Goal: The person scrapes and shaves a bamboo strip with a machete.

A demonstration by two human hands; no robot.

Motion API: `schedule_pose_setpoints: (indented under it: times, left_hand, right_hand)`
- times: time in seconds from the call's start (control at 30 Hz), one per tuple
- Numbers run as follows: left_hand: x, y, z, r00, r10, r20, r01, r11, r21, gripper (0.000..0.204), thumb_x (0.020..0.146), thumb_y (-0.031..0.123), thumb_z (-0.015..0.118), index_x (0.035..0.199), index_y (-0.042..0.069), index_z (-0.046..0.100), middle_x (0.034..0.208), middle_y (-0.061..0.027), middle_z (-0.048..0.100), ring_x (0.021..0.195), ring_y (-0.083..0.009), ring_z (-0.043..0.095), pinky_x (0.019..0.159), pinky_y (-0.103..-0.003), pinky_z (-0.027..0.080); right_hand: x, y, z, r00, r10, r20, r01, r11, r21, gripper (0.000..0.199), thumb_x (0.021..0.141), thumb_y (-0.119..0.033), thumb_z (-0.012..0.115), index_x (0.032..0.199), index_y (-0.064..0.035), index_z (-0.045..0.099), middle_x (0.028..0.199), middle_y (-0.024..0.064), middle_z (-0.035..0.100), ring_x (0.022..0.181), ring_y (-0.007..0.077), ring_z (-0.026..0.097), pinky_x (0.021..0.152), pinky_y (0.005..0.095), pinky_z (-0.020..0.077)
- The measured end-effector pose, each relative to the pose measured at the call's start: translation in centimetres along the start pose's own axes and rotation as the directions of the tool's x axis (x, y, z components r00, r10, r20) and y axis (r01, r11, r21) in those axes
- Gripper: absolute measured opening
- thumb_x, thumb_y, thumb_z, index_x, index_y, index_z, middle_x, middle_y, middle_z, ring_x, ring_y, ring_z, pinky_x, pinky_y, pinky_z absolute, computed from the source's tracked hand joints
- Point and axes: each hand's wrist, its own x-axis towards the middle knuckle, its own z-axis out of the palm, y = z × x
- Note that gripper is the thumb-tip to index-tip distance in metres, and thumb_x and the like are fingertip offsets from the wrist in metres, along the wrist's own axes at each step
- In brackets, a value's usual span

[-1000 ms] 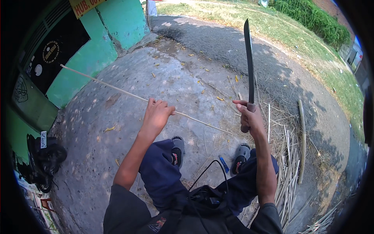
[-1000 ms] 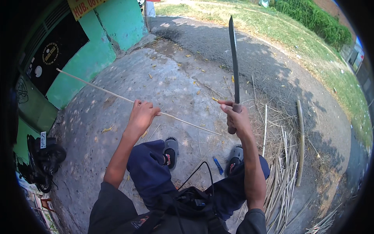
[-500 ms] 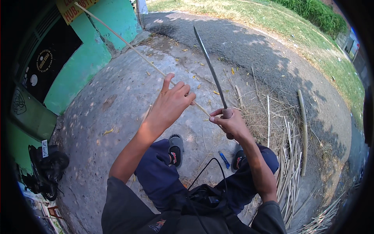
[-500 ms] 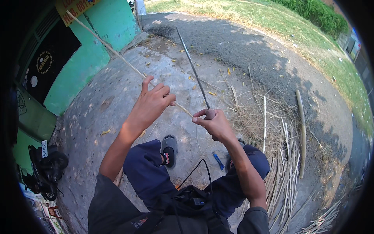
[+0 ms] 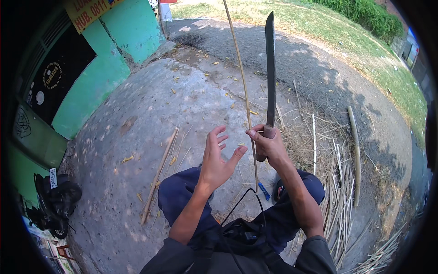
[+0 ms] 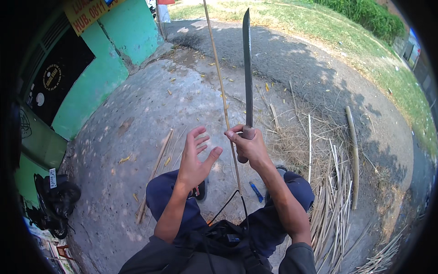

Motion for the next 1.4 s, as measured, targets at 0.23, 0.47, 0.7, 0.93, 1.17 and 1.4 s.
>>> schedule_pose_setpoints:
  times: [0.23, 0.47, 0.7, 0.93, 1.17, 1.4]
  left_hand:
    - [-2.1, -4.4, 5.4, 0.905, -0.205, 0.373, 0.353, 0.851, -0.389, 0.039, 0.112, 0.026, 0.057, 0.138, -0.001, 0.045, 0.103, -0.0071, 0.058, 0.083, -0.0114, 0.061, 0.078, -0.029, 0.057]
    - [-2.1, -3.5, 4.8, 0.871, -0.277, 0.406, 0.453, 0.774, -0.442, 0.038, 0.117, 0.034, 0.043, 0.126, 0.000, 0.056, 0.089, -0.0010, 0.051, 0.068, -0.0072, 0.053, 0.052, -0.025, 0.043]
    - [-1.6, -2.3, 4.3, 0.850, -0.190, 0.491, 0.474, 0.682, -0.557, 0.044, 0.118, 0.038, 0.039, 0.114, -0.001, 0.061, 0.072, 0.0054, 0.042, 0.052, -0.0027, 0.035, 0.046, -0.022, 0.030]
    - [-1.8, -2.5, 3.7, 0.941, -0.094, 0.325, 0.244, 0.854, -0.459, 0.045, 0.117, 0.038, 0.040, 0.107, 0.001, 0.062, 0.063, 0.0088, 0.033, 0.050, -0.0020, 0.026, 0.046, -0.023, 0.024]
    - [-2.2, 0.4, 2.7, 0.890, -0.178, 0.419, 0.416, 0.692, -0.589, 0.043, 0.117, 0.038, 0.040, 0.103, 0.002, 0.060, 0.063, 0.0097, 0.030, 0.051, -0.0003, 0.021, 0.047, -0.022, 0.022]
    - [-2.8, 1.0, 2.7, 0.964, -0.132, 0.231, 0.198, 0.936, -0.292, 0.038, 0.116, 0.031, 0.047, 0.093, 0.003, 0.059, 0.061, 0.0035, 0.040, 0.051, -0.0047, 0.035, 0.049, -0.028, 0.030]
  right_hand:
    - [0.2, 0.8, 1.0, 0.990, -0.091, -0.108, 0.081, 0.992, -0.096, 0.030, 0.092, -0.027, 0.085, 0.101, -0.0006, 0.074, 0.064, -0.0051, 0.060, 0.049, 0.0026, 0.044, 0.043, 0.0273, 0.0291]
    - [0.0, -0.2, 1.4, 0.991, -0.054, -0.123, 0.039, 0.992, -0.120, 0.027, 0.095, -0.026, 0.083, 0.101, -0.0006, 0.075, 0.059, -0.0055, 0.056, 0.046, 0.0027, 0.040, 0.040, 0.0271, 0.0261]
    - [-0.5, -1.3, 1.0, 0.989, -0.134, -0.066, 0.130, 0.989, -0.065, 0.026, 0.100, -0.023, 0.077, 0.113, -0.0002, 0.078, 0.056, -0.0067, 0.052, 0.044, 0.0013, 0.035, 0.040, 0.0261, 0.0246]
    - [-0.7, -2.3, -0.3, 0.984, -0.164, -0.068, 0.158, 0.984, -0.084, 0.022, 0.100, -0.022, 0.075, 0.104, -0.0003, 0.077, 0.056, -0.0062, 0.052, 0.045, 0.0026, 0.038, 0.043, 0.0261, 0.0282]
    - [-1.5, -1.4, -1.4, 0.770, -0.634, 0.072, 0.465, 0.481, -0.743, 0.016, 0.080, -0.013, 0.078, 0.081, -0.0057, 0.064, 0.059, 0.0167, 0.058, 0.052, 0.0342, 0.062, 0.052, 0.0391, 0.0486]
    - [-1.7, -0.1, -0.7, 0.795, -0.581, 0.174, 0.442, 0.360, -0.822, 0.017, 0.078, -0.021, 0.079, 0.084, -0.0104, 0.067, 0.061, 0.0162, 0.062, 0.059, 0.0391, 0.068, 0.054, 0.0464, 0.0511]
